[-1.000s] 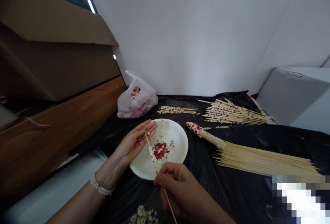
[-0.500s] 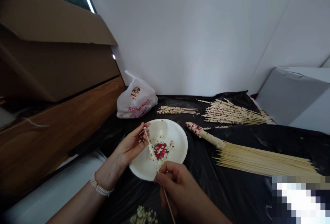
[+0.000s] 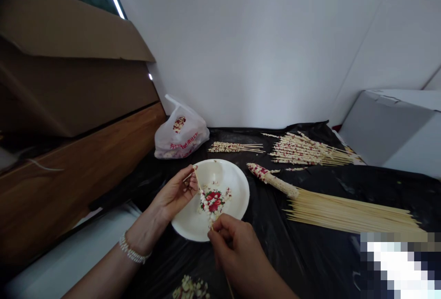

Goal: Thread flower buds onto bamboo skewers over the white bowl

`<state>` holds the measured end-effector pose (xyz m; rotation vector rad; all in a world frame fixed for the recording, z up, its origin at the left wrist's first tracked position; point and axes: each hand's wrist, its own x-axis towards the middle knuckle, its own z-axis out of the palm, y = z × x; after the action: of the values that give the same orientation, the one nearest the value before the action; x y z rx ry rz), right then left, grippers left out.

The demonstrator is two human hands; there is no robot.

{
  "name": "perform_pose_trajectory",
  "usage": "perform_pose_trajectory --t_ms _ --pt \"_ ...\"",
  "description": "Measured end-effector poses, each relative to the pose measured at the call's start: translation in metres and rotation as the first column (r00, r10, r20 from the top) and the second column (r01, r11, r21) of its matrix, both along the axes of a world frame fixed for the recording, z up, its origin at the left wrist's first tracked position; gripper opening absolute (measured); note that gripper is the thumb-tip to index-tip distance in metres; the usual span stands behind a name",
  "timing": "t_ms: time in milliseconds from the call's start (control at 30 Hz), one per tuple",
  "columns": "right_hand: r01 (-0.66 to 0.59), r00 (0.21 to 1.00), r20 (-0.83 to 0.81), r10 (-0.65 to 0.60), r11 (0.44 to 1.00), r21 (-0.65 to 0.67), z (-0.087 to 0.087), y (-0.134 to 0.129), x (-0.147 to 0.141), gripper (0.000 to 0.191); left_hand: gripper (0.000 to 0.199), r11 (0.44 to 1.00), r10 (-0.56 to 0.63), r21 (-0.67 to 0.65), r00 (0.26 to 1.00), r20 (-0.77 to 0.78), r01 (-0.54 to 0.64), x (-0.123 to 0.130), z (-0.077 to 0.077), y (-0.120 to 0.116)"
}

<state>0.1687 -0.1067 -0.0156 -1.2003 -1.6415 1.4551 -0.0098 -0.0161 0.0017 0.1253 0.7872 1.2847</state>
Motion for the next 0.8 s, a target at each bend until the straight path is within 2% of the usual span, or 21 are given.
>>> perform_pose_trajectory --t_ms 100,300,467,667,800 --pt "-0.001 1.0 -0.006 0.001 1.0 -0.008 -0.002 -0.001 0.0 0.019 0.006 0.998 -0.046 0.035 0.998 0.035 0.044 0.0 -0.001 0.0" --pt "0.016 1.0 0.012 -0.015 1.0 -0.021 0.002 0.0 -0.001 0.02 0.009 1.0 -0.024 0.001 0.999 0.029 0.024 0.0 0.005 -0.002" --pt "0.035 0.999 0.01 -0.035 0.999 0.001 0.001 -0.002 -0.002 0.02 0.006 0.997 -0.077 0.025 0.996 0.038 0.077 0.001 0.006 -0.003" --pt "0.042 0.999 -0.024 -0.042 0.999 0.005 -0.002 -0.001 -0.001 0.021 0.007 0.994 -0.11 0.022 0.994 -0.003 0.11 0.007 0.002 -0.006" --pt "0.059 0.998 -0.035 -0.058 0.998 0.019 0.001 0.001 0.0 0.021 0.004 0.98 -0.194 0.034 0.979 -0.061 0.196 0.013 0.002 -0.011"
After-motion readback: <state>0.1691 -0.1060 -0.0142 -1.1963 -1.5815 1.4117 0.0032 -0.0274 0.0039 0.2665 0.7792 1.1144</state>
